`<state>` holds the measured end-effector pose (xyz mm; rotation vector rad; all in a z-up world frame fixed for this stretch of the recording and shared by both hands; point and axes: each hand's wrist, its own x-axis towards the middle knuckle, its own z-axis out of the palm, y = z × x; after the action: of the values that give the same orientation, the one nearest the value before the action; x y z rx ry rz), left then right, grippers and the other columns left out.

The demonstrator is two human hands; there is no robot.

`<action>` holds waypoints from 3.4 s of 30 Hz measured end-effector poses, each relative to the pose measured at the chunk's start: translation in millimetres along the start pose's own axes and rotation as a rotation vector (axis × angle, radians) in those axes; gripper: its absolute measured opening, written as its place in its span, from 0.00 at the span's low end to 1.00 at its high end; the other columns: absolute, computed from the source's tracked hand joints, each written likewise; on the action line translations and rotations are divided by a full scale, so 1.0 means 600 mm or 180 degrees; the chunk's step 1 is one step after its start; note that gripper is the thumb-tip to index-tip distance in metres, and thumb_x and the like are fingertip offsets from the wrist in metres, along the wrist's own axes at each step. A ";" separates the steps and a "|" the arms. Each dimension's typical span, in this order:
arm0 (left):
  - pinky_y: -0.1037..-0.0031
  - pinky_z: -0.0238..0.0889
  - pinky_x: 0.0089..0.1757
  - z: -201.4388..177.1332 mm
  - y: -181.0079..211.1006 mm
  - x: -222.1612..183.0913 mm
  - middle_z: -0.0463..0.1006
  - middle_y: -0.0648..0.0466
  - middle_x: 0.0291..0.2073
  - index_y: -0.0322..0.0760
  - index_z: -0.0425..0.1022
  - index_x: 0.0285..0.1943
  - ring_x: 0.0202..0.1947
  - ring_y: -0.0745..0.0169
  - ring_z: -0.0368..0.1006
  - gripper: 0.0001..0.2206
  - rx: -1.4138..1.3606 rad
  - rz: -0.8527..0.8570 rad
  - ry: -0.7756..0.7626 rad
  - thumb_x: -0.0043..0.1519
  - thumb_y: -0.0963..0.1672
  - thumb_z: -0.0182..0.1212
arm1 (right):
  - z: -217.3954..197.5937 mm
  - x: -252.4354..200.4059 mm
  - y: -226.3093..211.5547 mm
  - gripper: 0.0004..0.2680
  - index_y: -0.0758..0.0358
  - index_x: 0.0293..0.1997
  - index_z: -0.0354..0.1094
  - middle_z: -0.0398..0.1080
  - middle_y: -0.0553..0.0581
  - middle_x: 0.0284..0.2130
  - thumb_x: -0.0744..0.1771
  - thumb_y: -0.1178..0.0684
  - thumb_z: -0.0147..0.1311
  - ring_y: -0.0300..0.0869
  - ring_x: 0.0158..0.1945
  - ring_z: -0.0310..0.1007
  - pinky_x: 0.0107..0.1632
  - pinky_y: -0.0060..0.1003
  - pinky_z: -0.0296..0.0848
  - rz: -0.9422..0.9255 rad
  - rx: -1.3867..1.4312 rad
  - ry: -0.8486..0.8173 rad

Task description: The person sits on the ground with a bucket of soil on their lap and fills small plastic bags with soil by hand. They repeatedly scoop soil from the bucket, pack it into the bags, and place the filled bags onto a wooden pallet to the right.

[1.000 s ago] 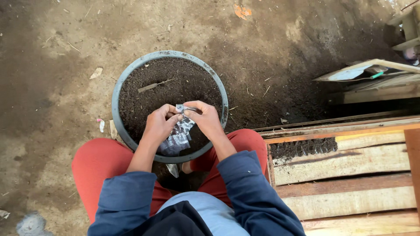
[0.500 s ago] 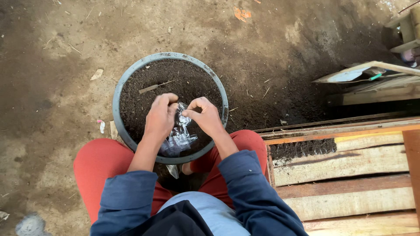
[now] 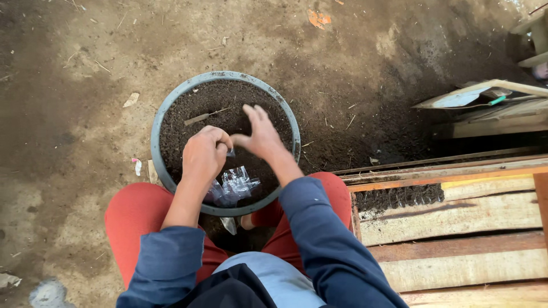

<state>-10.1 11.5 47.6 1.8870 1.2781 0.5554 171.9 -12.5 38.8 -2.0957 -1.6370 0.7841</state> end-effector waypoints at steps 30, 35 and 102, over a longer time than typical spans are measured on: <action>0.74 0.74 0.41 0.056 0.062 0.043 0.82 0.56 0.17 0.43 0.84 0.27 0.24 0.64 0.82 0.08 -0.0330 -0.0372 -0.1622 0.55 0.42 0.59 | -0.104 -0.078 -0.050 0.10 0.49 0.43 0.77 0.78 0.51 0.41 0.69 0.45 0.47 0.46 0.51 0.76 0.57 0.44 0.73 0.0057 0.1454 0.0508; 0.70 0.74 0.43 0.022 0.081 0.038 0.81 0.55 0.16 0.41 0.84 0.32 0.26 0.64 0.83 0.07 -0.0367 -0.0290 -0.1579 0.55 0.42 0.59 | -0.153 -0.115 -0.097 0.15 0.59 0.61 0.64 0.66 0.62 0.59 0.66 0.60 0.50 0.63 0.62 0.68 0.62 0.58 0.70 -0.0225 0.0470 -0.0221; 0.56 0.75 0.47 0.110 -0.086 -0.050 0.69 0.59 0.46 0.50 0.81 0.45 0.52 0.48 0.75 0.10 0.0741 0.0047 -0.0637 0.57 0.47 0.74 | 0.028 -0.108 0.088 0.03 0.40 0.41 0.75 0.72 0.45 0.38 0.66 0.45 0.59 0.47 0.48 0.78 0.51 0.44 0.78 0.0461 -0.0343 0.0136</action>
<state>-4.8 -29.3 -31.1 2.0849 1.2399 0.2241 190.3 -89.2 7.0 -2.3111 -1.5507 0.7042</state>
